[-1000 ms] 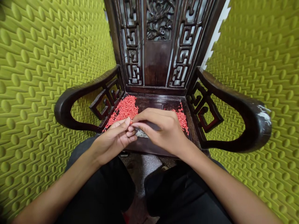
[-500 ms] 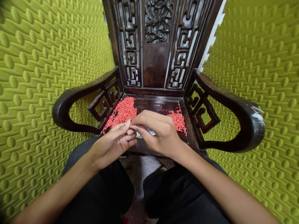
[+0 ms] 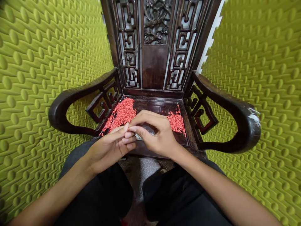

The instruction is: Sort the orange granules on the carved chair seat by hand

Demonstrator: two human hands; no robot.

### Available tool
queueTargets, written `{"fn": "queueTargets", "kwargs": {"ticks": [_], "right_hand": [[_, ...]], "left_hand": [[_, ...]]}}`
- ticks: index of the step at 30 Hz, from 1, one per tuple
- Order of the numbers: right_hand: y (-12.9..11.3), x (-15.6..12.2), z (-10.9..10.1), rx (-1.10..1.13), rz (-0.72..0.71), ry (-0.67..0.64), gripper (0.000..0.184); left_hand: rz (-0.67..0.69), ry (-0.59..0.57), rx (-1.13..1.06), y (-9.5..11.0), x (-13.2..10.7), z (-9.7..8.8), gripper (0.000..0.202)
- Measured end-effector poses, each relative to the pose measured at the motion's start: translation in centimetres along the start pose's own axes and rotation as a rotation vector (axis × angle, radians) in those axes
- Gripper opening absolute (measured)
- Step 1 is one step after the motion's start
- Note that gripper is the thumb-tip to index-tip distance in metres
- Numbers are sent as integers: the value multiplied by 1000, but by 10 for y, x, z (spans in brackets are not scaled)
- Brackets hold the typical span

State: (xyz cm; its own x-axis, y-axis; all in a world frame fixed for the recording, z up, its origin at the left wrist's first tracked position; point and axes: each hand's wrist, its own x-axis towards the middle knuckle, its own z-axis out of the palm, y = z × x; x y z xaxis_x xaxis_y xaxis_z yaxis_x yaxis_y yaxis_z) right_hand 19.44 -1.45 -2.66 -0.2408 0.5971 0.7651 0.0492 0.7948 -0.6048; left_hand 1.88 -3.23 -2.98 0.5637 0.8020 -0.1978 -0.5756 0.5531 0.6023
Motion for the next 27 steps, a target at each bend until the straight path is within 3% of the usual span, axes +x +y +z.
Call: {"fn": "queueTargets", "kwargs": {"ticks": [9, 27], "right_hand": [[1, -1, -7, -11, 74, -27, 9], [6, -2, -8, -133, -48, -36, 5]], "left_hand": [[62, 36, 46, 1, 0, -3, 17], [85, 50, 95, 1, -2, -3, 18]]}}
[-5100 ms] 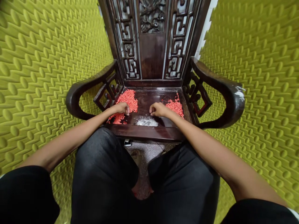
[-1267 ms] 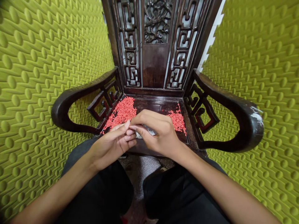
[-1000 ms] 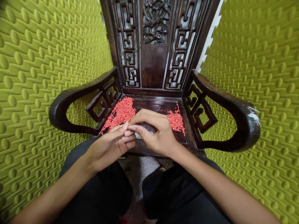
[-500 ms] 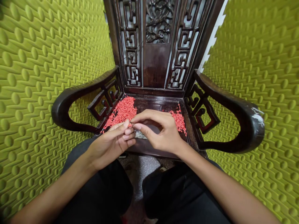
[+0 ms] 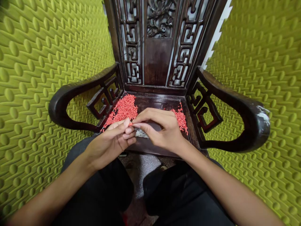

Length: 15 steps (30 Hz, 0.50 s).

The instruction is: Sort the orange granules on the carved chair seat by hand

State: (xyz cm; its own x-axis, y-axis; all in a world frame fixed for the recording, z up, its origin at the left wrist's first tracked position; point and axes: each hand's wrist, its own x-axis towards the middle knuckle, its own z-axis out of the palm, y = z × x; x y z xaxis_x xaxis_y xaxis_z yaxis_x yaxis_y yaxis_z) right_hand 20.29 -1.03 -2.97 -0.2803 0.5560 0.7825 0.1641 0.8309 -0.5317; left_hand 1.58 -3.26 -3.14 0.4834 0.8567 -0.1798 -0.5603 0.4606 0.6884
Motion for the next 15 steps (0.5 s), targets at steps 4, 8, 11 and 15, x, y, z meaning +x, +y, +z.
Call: {"fn": "queueTargets", "kwargs": {"ticks": [4, 8, 11, 15], "right_hand": [[1, -2, 1, -33, -43, 9, 8], [-1, -4, 3, -59, -99, 14, 19], [-1, -4, 5, -44, -100, 13, 23], [-2, -3, 5, -3, -36, 48, 15]], "left_hand": [[24, 17, 8, -1, 0, 1, 19], [28, 14, 10, -2, 0, 1, 19], [9, 22, -4, -3, 0, 2, 19], [-18, -2, -29, -3, -1, 3, 17]]}}
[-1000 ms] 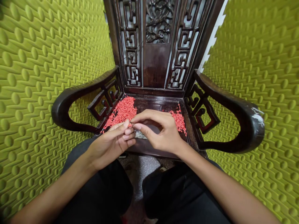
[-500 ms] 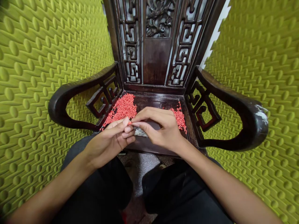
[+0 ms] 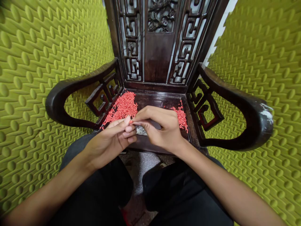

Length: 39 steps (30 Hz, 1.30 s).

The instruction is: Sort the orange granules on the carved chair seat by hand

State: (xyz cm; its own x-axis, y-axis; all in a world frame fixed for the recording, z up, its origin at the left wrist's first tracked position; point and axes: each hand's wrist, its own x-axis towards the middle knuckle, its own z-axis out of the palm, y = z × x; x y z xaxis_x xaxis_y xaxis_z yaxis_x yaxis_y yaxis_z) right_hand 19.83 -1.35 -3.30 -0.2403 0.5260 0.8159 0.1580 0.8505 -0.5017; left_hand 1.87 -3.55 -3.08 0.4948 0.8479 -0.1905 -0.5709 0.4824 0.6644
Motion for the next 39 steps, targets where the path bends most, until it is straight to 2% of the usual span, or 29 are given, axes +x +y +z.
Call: {"fn": "queueTargets", "kwargs": {"ticks": [3, 9, 15, 24, 30, 33, 35, 39], "right_hand": [[0, 0, 0, 17, 6, 9, 12], [2, -1, 1, 0, -84, -11, 18], [5, 2, -1, 13, -97, -74, 18], [5, 2, -3, -48, -6, -82, 14], [4, 3, 0, -66, 47, -112, 6], [9, 4, -2, -49, 122, -145, 3], [23, 4, -6, -23, 221, -173, 4], [77, 2, -25, -117, 545, -291, 9]], "left_hand": [[-10, -15, -9, 0, -1, 0, 14], [-25, -7, -53, 0, -1, 3, 17], [-60, 21, -125, 1, -1, 5, 20], [-21, 19, -135, 0, 1, 2, 16], [5, 44, -5, -5, 6, -8, 18], [75, 79, 174, -7, 11, -12, 23], [137, 121, 316, -6, 15, -15, 28], [219, 187, 638, 8, 22, -23, 32]]}}
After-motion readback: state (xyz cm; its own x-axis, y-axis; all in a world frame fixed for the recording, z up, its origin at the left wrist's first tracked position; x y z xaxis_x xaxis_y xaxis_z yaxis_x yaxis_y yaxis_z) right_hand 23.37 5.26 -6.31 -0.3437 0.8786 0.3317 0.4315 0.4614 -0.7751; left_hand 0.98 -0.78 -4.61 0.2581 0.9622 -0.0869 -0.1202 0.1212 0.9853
